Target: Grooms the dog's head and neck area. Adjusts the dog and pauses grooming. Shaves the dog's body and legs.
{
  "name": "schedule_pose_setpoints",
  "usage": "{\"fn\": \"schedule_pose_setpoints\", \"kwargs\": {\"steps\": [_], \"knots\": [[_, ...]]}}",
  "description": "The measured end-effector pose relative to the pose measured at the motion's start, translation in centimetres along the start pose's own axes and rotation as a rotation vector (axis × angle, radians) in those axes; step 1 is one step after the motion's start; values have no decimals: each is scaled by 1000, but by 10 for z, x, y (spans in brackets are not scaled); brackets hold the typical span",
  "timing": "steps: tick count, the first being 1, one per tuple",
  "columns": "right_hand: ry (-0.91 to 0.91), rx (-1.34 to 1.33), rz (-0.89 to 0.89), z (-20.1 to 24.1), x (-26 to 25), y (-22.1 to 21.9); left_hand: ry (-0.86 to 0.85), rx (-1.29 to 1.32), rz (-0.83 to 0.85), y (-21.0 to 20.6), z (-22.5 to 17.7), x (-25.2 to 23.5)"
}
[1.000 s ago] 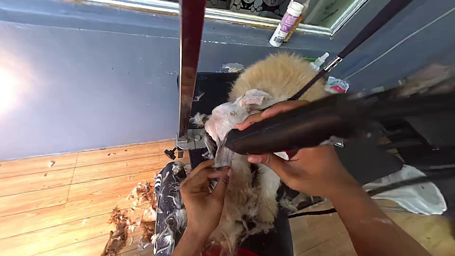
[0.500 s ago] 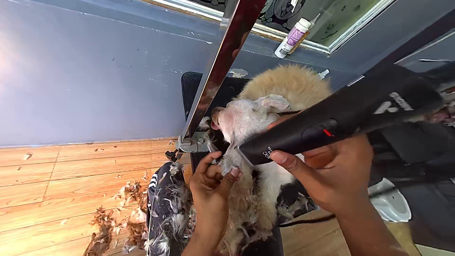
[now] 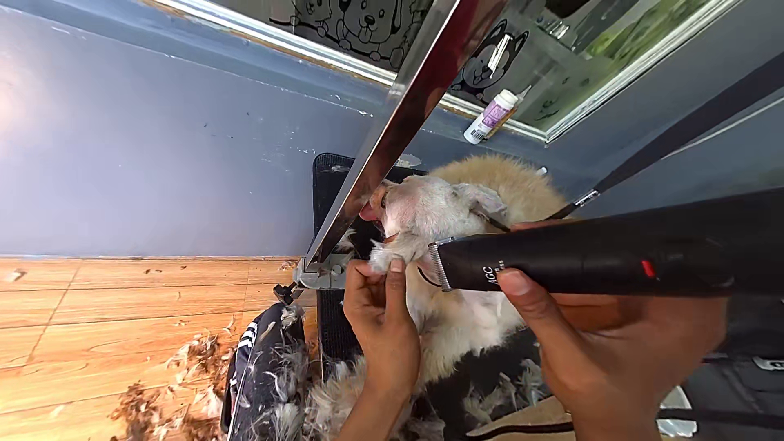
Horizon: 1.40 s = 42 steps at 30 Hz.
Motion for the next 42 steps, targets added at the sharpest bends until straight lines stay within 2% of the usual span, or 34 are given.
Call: {"fn": "schedule_pose_setpoints", "kwargs": {"steps": [3, 9, 14, 17, 25, 30, 33, 38, 42], "knots": [[25, 12, -40, 2, -6, -4, 12, 51, -10, -2, 1, -3], [137, 144, -73, 5, -4, -10, 198, 130, 51, -9, -4, 10], [160, 205, -91, 14, -1, -4, 228, 132, 34, -9, -7, 23], [171, 219, -82, 18, 1, -5, 187, 96, 42, -9, -12, 26], [200, 159, -9, 29, -6, -19, -82, -81, 103, -18, -34, 21], [217, 80, 56, 37, -15, -29, -211, -103, 92, -24, -40, 17], [164, 4, 81, 35, -18, -30, -208, -123, 27, -31, -41, 11], [236, 30, -65, 30, -37, -15, -157, -113, 56, -42, -41, -6], [236, 49, 26, 23, -45, -20, -231, -132, 85, -51, -45, -15]]}}
Point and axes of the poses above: each hand's wrist, its own x-axis away from the middle knuckle, its own y-axis out of the back of the hand, z = x × y, the point moved 5 cm from there along -x, towards the middle knuckle, and after that the axes turned 7 degrees about -z, right-handed, at the moved point
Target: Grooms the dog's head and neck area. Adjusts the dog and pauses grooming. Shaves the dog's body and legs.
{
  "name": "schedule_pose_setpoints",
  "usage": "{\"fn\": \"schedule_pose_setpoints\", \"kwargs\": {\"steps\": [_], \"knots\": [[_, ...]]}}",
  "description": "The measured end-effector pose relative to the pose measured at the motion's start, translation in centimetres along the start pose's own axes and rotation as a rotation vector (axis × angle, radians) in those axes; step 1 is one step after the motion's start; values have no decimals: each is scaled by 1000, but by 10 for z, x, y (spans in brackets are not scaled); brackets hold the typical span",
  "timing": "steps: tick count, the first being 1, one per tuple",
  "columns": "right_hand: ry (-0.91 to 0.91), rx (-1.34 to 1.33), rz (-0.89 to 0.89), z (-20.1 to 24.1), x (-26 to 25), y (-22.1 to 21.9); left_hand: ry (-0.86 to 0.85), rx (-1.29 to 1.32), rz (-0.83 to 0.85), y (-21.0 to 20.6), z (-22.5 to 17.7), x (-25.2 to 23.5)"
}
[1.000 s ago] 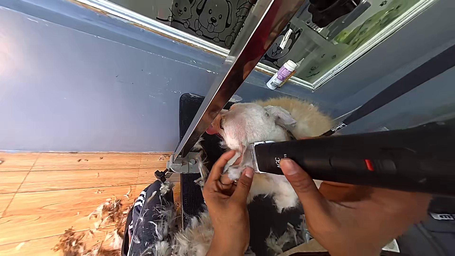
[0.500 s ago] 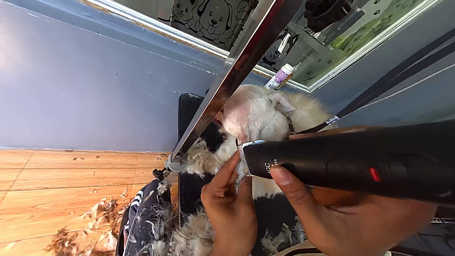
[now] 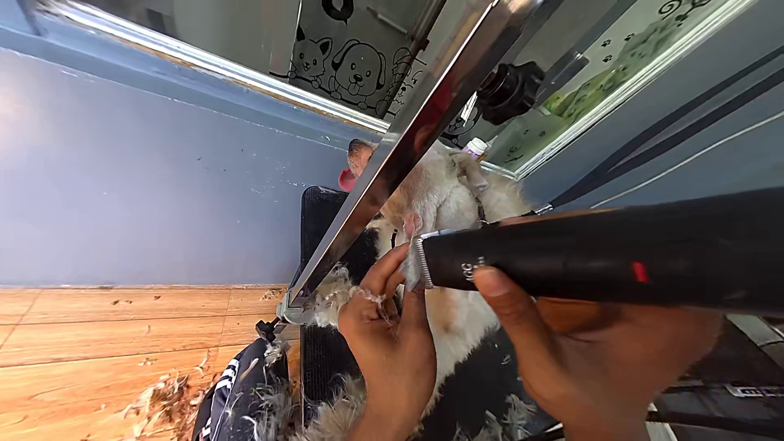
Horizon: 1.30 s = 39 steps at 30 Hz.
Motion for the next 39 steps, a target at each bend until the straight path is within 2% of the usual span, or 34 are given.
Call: {"fn": "schedule_pose_setpoints", "kwargs": {"steps": [6, 11, 15, 21, 24, 27, 30, 37, 39], "knots": [[-23, -84, 50, 5, -6, -11, -73, 3, -19, -8, -4, -6], [-224, -325, -167, -11, -13, 23, 5, 20, 25, -5, -10, -13], [-270, -256, -291, -20, -7, 51, 12, 102, 104, 3, -20, 0], [-124, -46, -191, -7, -13, 69, 104, 160, 218, 16, -24, 39], [-75, 46, -106, 3, -16, 74, 152, 190, 182, 19, -15, 55], [-109, 38, 34, 3, -15, 77, 206, 118, 117, 18, -4, 60], [-153, -20, 48, -6, -9, 82, 187, -35, 107, 8, 8, 40], [-264, -96, -75, -17, 18, 105, 172, -329, 170, -28, 36, -38], [-282, -103, -81, -18, 25, 112, 115, -428, 117, -39, 41, -60]]}}
Point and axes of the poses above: each hand's wrist, its own x-axis away from the middle knuckle, its own y-axis out of the back of the hand, z = x × y, the point moved 5 cm from there along -x, towards the middle knuckle, and after that the axes turned 7 degrees about -z, right-handed, at the moved point
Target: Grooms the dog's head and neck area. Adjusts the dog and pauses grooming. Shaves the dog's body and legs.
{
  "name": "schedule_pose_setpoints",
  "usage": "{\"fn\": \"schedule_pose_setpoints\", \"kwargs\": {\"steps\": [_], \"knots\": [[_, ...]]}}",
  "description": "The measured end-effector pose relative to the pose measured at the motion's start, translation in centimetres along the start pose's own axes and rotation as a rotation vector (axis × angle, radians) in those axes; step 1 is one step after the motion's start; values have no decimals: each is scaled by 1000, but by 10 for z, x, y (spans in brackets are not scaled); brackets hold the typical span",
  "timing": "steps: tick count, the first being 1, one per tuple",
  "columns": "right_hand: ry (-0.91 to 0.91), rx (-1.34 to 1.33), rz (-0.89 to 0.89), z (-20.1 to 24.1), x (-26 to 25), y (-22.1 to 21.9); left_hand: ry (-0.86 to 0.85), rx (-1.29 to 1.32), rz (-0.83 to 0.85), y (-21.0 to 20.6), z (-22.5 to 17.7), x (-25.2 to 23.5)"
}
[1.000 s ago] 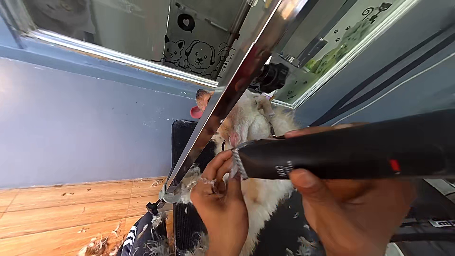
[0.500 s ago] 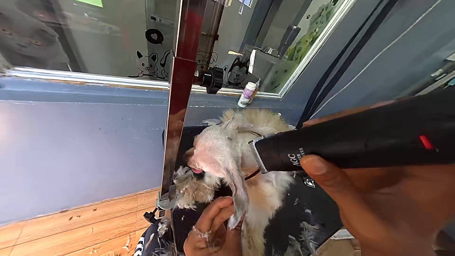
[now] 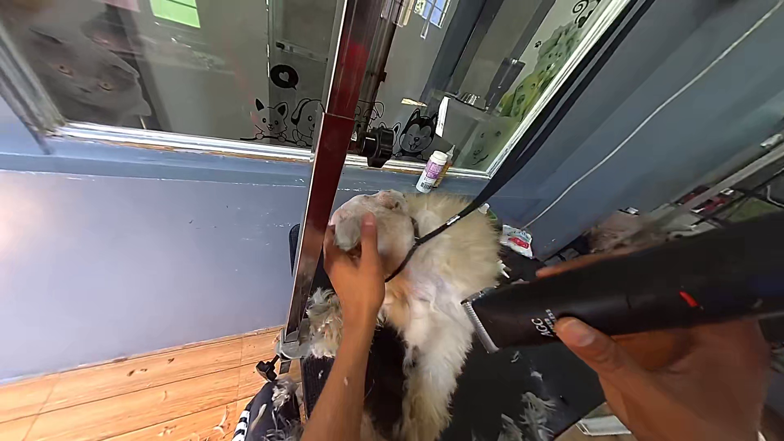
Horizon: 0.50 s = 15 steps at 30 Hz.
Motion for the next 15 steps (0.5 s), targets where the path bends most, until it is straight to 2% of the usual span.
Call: {"fn": "schedule_pose_setpoints", "kwargs": {"steps": [1, 3, 5, 7, 9, 10, 13, 15], "knots": [[-10, 6, 11, 0, 3, 4, -52, -60, -102, -5, -1, -13], [-30, 22, 28, 1, 9, 12, -98, -223, -185, -12, -2, -31], [-28, 33, 43, 2, 14, 20, -81, -342, -161, -12, -1, -43], [-45, 12, 62, 4, 18, 27, -68, -409, -69, -7, 5, -44], [-65, -26, 78, 2, 23, 33, -79, -392, 24, 3, 18, -31], [-76, -47, 81, 0, 26, 35, -88, -374, 20, 9, 29, -22], [-100, -91, 81, -4, 34, 36, 11, -259, -122, 19, 59, -5], [-101, -96, 84, -4, 38, 36, 34, -67, -172, 18, 69, 2]]}}
Point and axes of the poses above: each hand's wrist, its own x-axis away from the middle knuckle, its own y-axis out of the back of the hand, z = x × y, the point moved 5 cm from there along -x, towards the middle knuckle, and after that the axes turned 7 degrees about -z, right-handed, at the moved point
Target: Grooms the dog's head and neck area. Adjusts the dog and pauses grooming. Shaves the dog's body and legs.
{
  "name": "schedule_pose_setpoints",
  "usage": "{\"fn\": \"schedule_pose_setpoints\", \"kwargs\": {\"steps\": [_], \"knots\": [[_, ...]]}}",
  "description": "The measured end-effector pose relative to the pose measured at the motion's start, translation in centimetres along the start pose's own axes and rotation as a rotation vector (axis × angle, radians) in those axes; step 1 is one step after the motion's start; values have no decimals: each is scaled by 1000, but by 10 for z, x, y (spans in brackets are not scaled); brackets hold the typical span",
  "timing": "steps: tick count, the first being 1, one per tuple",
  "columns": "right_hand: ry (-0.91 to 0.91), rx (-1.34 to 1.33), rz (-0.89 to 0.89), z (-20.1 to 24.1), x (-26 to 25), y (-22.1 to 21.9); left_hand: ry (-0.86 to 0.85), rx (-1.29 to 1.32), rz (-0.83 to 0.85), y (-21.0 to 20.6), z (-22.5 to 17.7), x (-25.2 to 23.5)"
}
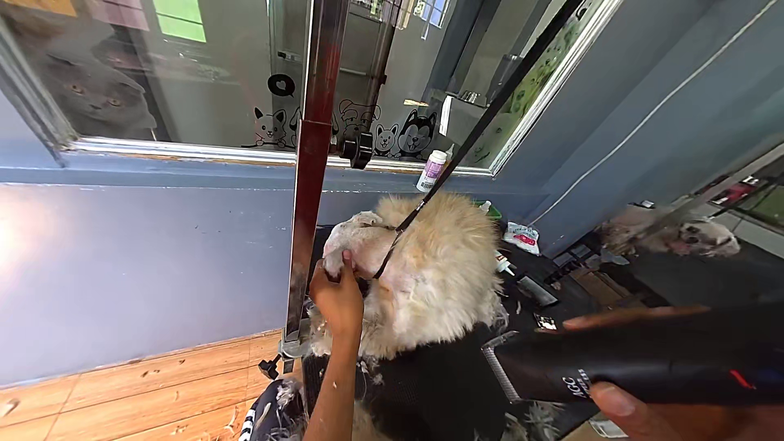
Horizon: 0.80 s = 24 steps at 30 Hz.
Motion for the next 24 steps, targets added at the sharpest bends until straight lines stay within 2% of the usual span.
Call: {"fn": "schedule_pose_setpoints", "kwargs": {"steps": [3, 8, 13, 18, 24], "knots": [[9, -12, -5, 3, 5, 0, -39, 240, -24, 0, 3, 20], [-21, 4, -42, 8, 4, -10, -146, 343, -89, 8, 13, 74], [29, 204, 7, 6, -18, -44, -273, 323, -99, 10, 13, 105], [114, 333, 191, -9, -52, -96, -187, 450, -109, 14, 15, 118], [80, 506, 224, -35, -61, -144, -15, 551, -162, 20, 8, 120]]}}
Point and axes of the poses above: each hand's wrist, its own x-axis away from the middle knuckle, its own y-axis out of the back of the hand, z = x × y, the point moved 5 cm from there along -x, towards the middle knuckle, and after that the axes turned 7 degrees about -z, right-handed, at the moved point
